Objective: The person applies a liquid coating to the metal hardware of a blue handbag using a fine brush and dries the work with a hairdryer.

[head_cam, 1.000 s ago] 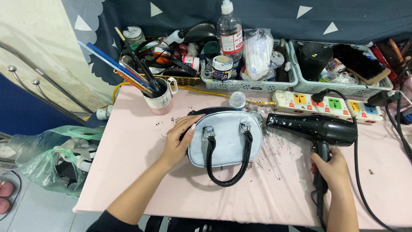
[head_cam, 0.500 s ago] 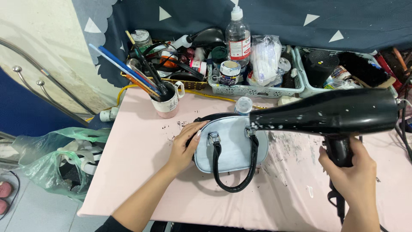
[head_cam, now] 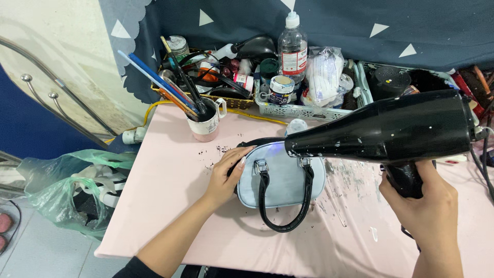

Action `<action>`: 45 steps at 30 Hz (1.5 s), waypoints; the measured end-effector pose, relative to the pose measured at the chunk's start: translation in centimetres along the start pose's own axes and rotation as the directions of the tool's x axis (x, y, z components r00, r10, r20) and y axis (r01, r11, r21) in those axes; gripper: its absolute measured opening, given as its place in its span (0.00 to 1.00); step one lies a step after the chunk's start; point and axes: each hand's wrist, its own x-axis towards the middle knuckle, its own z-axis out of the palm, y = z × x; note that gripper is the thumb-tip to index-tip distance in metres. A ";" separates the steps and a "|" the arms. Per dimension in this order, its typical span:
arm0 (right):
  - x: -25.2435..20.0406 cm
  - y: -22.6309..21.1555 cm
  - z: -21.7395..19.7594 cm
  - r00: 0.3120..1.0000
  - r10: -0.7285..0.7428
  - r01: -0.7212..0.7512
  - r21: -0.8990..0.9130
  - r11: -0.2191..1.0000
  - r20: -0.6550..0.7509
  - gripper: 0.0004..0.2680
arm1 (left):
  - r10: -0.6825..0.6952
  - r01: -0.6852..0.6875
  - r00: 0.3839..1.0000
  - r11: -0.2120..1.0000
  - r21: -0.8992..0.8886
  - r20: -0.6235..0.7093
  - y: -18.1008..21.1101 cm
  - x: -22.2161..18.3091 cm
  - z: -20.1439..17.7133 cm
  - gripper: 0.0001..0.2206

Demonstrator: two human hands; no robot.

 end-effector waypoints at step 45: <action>-0.8 0.2 1.0 0.981 -0.083 0.088 0.019 0.996 -0.174 0.11 | -0.037 0.038 0.999 0.999 0.014 -0.023 -0.8 -0.2 -0.1 0.18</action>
